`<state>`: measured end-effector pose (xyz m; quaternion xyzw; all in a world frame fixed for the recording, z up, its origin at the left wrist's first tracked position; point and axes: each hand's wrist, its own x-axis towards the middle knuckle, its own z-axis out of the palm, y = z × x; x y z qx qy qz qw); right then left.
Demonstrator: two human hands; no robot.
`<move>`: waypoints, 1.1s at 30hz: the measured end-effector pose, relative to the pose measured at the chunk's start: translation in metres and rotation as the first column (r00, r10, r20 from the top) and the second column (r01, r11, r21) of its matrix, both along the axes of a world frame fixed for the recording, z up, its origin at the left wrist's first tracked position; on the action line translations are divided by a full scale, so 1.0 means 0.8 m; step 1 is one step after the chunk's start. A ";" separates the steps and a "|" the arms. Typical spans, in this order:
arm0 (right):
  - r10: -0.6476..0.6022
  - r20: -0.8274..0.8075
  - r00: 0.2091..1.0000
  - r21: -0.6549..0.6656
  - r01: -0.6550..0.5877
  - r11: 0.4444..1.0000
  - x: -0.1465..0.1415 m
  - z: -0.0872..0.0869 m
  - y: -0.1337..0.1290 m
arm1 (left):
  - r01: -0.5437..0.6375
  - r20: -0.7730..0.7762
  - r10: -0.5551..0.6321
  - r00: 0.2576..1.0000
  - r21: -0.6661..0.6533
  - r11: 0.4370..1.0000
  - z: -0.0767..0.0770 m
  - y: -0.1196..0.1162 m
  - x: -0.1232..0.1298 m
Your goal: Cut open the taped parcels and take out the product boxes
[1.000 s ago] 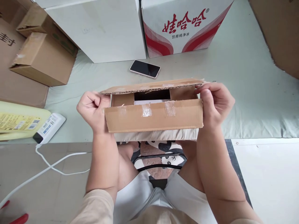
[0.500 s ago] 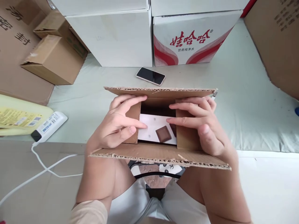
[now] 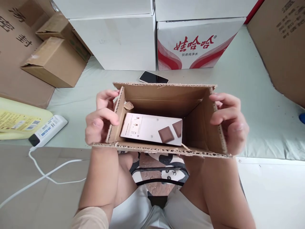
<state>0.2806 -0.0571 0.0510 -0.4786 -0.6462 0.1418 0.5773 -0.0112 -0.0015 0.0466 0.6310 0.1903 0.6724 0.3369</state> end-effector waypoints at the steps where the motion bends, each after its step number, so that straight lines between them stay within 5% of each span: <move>1: -0.051 -0.017 0.999 0.049 0.052 0.997 0.006 -0.001 0.003 | -0.019 0.040 0.020 0.999 -0.020 1.000 0.000 0.001 0.001; 5: -0.188 0.066 0.980 0.146 0.177 0.973 0.035 -0.004 0.007 | -0.051 0.066 0.052 0.997 -0.006 0.999 0.001 0.001 -0.005; 9: -0.206 0.057 0.977 0.098 0.200 0.975 0.046 0.010 -0.014 | -0.066 -0.127 0.065 0.990 -0.004 0.998 0.000 -0.007 -0.019; 12: -0.201 0.116 0.973 0.071 0.194 0.978 0.042 0.046 -0.039 | -0.081 -0.267 0.081 0.960 0.010 0.997 0.004 -0.018 -0.027; 16: -0.213 0.361 0.908 -0.019 0.236 0.972 0.006 0.126 -0.056 | -0.090 -0.366 0.073 0.928 -0.030 0.995 0.019 -0.037 -0.033; 19: 0.146 0.649 0.747 -0.309 0.083 0.947 -0.053 0.171 -0.037 | -0.075 -0.407 0.033 0.913 -0.087 0.993 0.032 -0.050 -0.037; 21: 0.463 0.721 0.516 -0.555 0.029 0.831 -0.093 0.177 -0.013 | -0.077 -0.426 0.022 0.904 -0.111 0.991 0.038 -0.056 -0.039; 23: 0.612 0.733 0.298 -0.669 0.151 0.728 -0.123 0.169 0.012 | -0.075 -0.439 0.014 0.898 -0.123 0.990 0.041 -0.060 -0.041; 27: 0.705 0.706 0.064 -0.663 0.412 0.626 -0.142 0.142 0.034 | -0.049 -0.444 -0.028 0.896 -0.161 0.986 0.040 -0.064 -0.042; 33: 0.621 0.781 -0.067 -0.534 0.442 0.720 -0.121 0.140 0.028 | -0.040 -0.414 -0.043 0.909 -0.190 0.981 0.037 -0.066 -0.037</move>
